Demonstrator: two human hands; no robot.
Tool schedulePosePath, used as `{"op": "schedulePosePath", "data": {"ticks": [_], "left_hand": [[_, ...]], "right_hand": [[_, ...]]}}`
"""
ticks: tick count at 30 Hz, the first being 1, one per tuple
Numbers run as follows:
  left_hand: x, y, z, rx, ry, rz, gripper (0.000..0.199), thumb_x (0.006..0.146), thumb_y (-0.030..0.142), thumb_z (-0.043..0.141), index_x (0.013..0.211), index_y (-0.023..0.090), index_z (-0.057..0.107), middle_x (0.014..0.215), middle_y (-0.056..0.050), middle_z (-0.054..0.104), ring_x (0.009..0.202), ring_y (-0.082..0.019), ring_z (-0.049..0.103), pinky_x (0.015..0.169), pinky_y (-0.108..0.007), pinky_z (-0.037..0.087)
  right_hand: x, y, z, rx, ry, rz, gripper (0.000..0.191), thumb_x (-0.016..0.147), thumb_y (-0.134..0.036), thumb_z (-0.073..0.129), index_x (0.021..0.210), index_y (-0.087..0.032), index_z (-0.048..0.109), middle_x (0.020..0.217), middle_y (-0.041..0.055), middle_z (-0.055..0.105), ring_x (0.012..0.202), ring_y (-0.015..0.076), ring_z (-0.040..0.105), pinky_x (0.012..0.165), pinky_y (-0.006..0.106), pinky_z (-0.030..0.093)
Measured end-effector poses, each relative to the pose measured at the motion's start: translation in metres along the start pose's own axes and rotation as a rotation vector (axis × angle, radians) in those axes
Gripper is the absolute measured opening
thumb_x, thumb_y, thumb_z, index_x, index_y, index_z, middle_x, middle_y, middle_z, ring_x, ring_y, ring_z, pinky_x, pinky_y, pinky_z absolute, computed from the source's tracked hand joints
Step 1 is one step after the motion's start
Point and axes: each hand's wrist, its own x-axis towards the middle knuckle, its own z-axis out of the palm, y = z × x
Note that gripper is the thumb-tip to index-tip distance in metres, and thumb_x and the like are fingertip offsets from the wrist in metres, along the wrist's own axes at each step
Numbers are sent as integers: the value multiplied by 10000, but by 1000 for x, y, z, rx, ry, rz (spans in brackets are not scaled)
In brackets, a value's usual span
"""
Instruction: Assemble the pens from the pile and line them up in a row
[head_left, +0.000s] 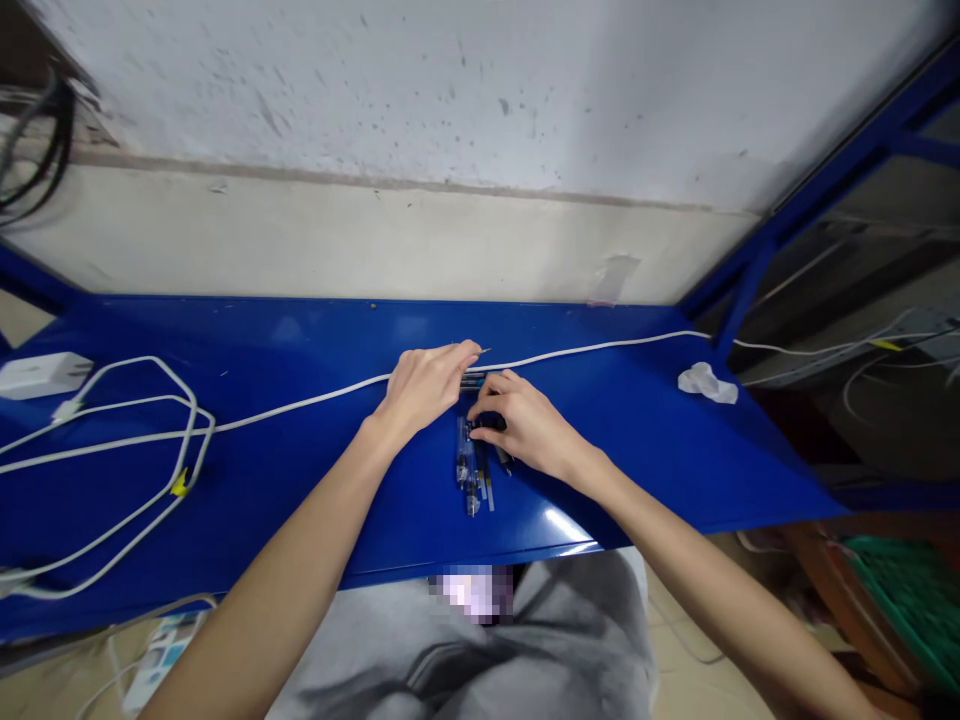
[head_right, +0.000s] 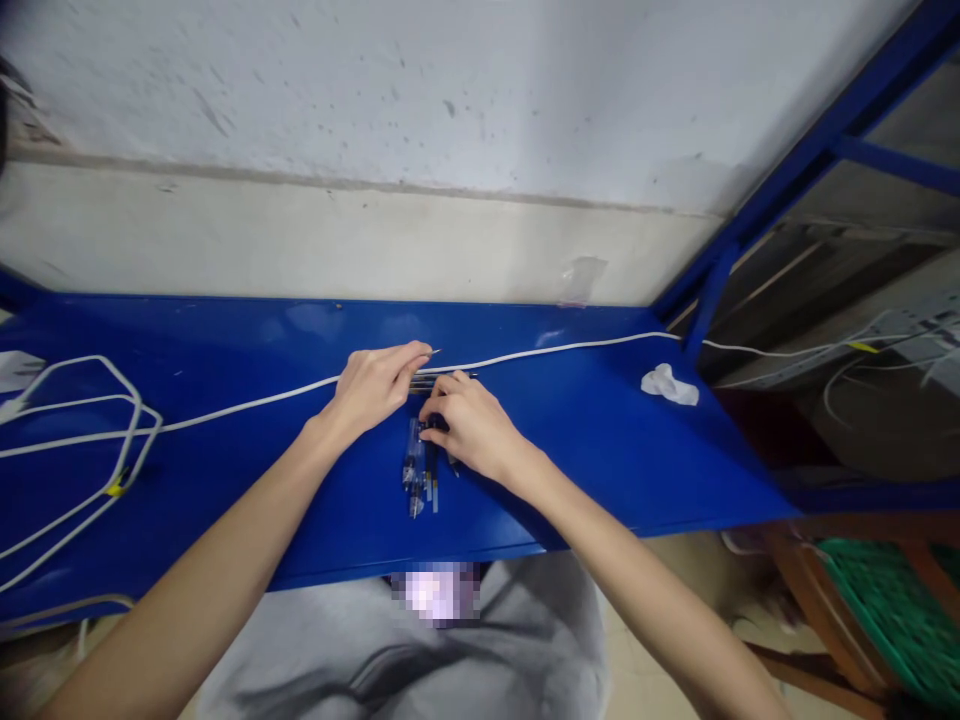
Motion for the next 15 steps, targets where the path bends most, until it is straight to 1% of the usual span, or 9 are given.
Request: {"op": "schedulePosePath", "data": {"ticks": [4, 9, 15], "left_hand": [[-1, -2, -1, -5, 6, -11, 249, 1058, 268, 467, 1152, 257, 697, 1035, -16, 801, 886, -205, 773, 628, -266, 441], [-1, -4, 1, -15, 9, 2, 257, 1061, 288, 461, 1136, 250, 704, 988, -33, 798, 837, -197, 763, 618, -267, 432], [0, -4, 0, -8, 10, -2, 259, 1057, 283, 460, 1122, 245, 709, 959, -41, 797, 815, -194, 755, 611, -268, 420]], "right_hand": [[8, 1, 2, -45, -23, -22, 189, 884, -303, 776, 1009, -162, 770, 1023, 94, 663, 1023, 268, 568, 935, 421, 482], [14, 3, 6, -76, -41, -63, 139, 867, -276, 795, 955, -172, 768, 1017, 91, 680, 1025, 272, 574, 929, 421, 476], [18, 6, 6, -43, -45, -77, 63, 879, -220, 781, 909, -177, 745, 998, 80, 682, 998, 251, 582, 921, 404, 463]]}}
